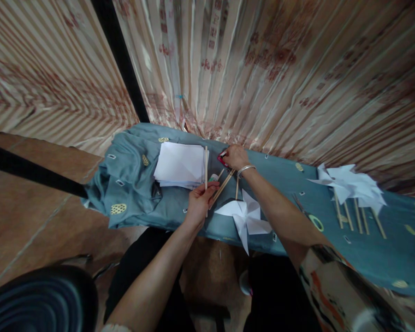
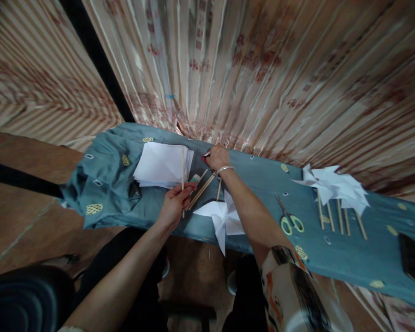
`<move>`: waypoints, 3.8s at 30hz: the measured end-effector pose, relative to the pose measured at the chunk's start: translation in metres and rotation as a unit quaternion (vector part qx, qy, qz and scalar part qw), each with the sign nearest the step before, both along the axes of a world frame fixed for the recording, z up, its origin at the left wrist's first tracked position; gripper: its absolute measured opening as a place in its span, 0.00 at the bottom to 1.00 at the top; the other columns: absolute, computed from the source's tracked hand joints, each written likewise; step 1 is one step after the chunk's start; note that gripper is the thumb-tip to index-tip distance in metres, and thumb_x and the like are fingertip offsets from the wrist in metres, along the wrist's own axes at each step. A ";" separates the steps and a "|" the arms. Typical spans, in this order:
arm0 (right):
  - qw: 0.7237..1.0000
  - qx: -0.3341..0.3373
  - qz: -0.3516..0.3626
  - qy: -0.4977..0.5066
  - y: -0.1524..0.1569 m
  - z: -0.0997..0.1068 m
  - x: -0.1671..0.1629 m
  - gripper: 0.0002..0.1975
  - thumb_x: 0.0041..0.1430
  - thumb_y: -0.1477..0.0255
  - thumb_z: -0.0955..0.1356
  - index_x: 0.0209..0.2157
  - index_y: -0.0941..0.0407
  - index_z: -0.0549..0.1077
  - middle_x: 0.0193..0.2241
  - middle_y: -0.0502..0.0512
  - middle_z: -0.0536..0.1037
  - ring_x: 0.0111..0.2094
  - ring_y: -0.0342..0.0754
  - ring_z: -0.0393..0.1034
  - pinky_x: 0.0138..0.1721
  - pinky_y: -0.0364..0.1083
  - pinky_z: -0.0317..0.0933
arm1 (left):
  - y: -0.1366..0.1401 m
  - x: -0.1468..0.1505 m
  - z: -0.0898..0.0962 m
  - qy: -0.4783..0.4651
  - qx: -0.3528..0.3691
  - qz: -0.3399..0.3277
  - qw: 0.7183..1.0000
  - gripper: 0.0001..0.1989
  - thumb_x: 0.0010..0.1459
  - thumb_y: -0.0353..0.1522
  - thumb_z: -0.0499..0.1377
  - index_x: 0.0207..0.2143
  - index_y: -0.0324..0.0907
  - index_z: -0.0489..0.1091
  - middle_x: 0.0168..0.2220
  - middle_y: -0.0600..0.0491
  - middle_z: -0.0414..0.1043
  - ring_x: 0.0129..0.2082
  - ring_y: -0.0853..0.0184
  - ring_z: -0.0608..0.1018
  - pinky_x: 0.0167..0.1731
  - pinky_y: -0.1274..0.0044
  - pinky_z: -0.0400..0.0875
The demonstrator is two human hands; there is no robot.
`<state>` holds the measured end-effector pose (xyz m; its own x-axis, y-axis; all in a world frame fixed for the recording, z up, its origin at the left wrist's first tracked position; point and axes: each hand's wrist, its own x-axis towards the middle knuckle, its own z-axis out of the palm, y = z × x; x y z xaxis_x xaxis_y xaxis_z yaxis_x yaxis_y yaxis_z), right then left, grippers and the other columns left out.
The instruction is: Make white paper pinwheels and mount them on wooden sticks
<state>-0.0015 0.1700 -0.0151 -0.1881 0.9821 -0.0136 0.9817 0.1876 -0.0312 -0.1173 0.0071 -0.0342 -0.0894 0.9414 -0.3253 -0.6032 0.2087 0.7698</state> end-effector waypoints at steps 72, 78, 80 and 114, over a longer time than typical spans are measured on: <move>0.519 -0.159 -0.141 0.828 -0.181 -0.014 0.096 0.09 0.52 0.65 0.72 0.36 0.49 0.80 0.46 0.51 0.80 0.50 0.49 0.72 0.57 0.51 0.61 | 0.001 0.070 0.004 -0.097 -0.032 -0.190 0.977 0.08 0.44 0.27 0.68 0.27 0.33 0.72 0.19 0.58 0.67 0.12 0.84 0.54 0.12 0.86 0.42; 0.593 -0.127 -0.120 0.786 -0.189 -0.009 0.097 0.11 0.47 0.67 0.75 0.36 0.48 0.81 0.44 0.48 0.81 0.45 0.47 0.74 0.54 0.49 0.62 | -0.003 0.076 0.003 -0.129 -0.050 -0.244 0.960 0.08 0.45 0.27 0.67 0.27 0.33 0.71 0.13 0.63 0.56 0.11 0.83 0.50 0.12 0.86 0.41; 0.615 -0.117 -0.111 0.772 -0.191 -0.008 0.099 0.10 0.47 0.67 0.75 0.35 0.48 0.81 0.43 0.48 0.81 0.45 0.47 0.74 0.54 0.49 0.63 | -0.004 0.077 0.004 -0.139 -0.049 -0.261 0.954 0.08 0.45 0.27 0.67 0.28 0.33 0.71 0.13 0.65 0.53 0.11 0.83 0.50 0.12 0.86 0.40; 0.775 -0.132 -0.103 0.609 -0.193 -0.040 0.150 0.07 0.40 0.66 0.76 0.25 0.53 0.80 0.41 0.54 0.79 0.45 0.51 0.71 0.49 0.51 0.61 | -0.058 0.016 -0.013 0.184 -0.023 -0.229 0.956 0.19 0.43 0.45 0.68 0.27 0.35 0.78 0.22 0.49 0.75 0.12 0.78 0.62 0.13 0.82 0.48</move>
